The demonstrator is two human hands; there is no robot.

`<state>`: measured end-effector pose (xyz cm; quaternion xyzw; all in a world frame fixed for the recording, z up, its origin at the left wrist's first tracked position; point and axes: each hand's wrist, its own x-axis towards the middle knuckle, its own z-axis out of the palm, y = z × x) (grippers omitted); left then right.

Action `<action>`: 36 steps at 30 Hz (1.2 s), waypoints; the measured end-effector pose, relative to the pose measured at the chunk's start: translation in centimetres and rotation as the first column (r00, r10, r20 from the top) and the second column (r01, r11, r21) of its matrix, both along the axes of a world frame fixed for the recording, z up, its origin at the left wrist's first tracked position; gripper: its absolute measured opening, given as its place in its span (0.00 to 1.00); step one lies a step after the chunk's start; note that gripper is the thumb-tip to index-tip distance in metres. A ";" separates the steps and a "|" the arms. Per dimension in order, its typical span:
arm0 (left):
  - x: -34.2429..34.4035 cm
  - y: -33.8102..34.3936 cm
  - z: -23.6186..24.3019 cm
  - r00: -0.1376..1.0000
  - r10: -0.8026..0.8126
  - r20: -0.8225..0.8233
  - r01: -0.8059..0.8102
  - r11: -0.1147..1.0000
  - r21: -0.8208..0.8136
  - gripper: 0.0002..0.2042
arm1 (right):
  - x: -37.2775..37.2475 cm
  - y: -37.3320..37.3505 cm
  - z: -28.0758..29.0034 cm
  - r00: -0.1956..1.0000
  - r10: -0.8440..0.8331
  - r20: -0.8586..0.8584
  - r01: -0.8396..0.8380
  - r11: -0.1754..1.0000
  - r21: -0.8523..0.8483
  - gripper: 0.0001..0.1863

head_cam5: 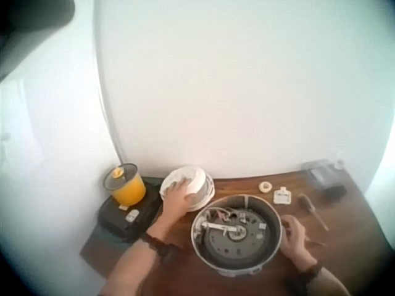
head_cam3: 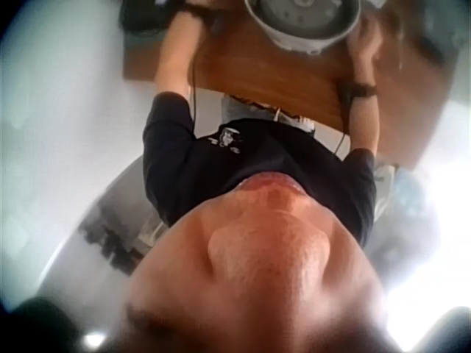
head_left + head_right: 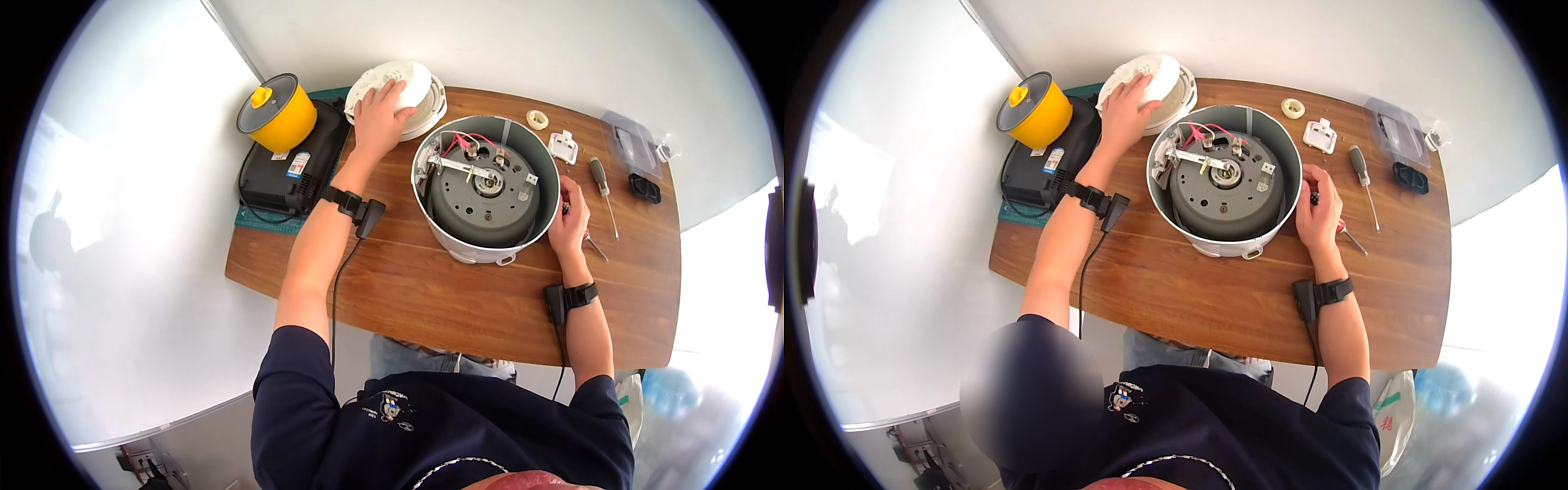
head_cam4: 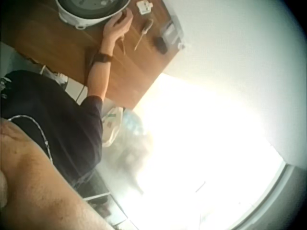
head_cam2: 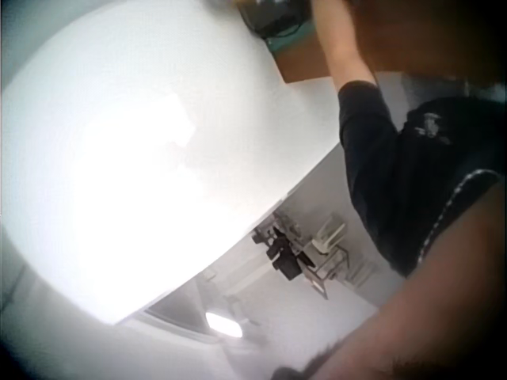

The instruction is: The person uses a screwdriver to tighten screws on the internal mechanism of a disassembled white appliance. They then place the top cover onto the appliance body and align it.

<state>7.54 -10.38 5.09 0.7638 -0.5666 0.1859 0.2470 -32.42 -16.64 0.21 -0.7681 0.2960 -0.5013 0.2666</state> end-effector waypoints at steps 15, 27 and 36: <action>1.6 -1.1 0.8 0.994 -0.094 -0.059 0.071 0.949 -0.307 0.22 | 0.1 -0.1 0.1 1.000 -0.001 0.011 0.001 1.000 -0.015 0.10; -3.3 1.3 7.4 0.957 -0.269 0.108 0.283 0.785 -0.551 0.24 | 0.0 0.0 0.1 1.000 0.001 0.005 -0.001 1.000 0.011 0.11; -14.4 9.7 10.5 0.810 -0.522 0.267 0.585 0.695 -0.417 0.20 | 0.5 -0.1 0.2 0.999 -0.043 0.024 0.045 0.995 -0.092 0.11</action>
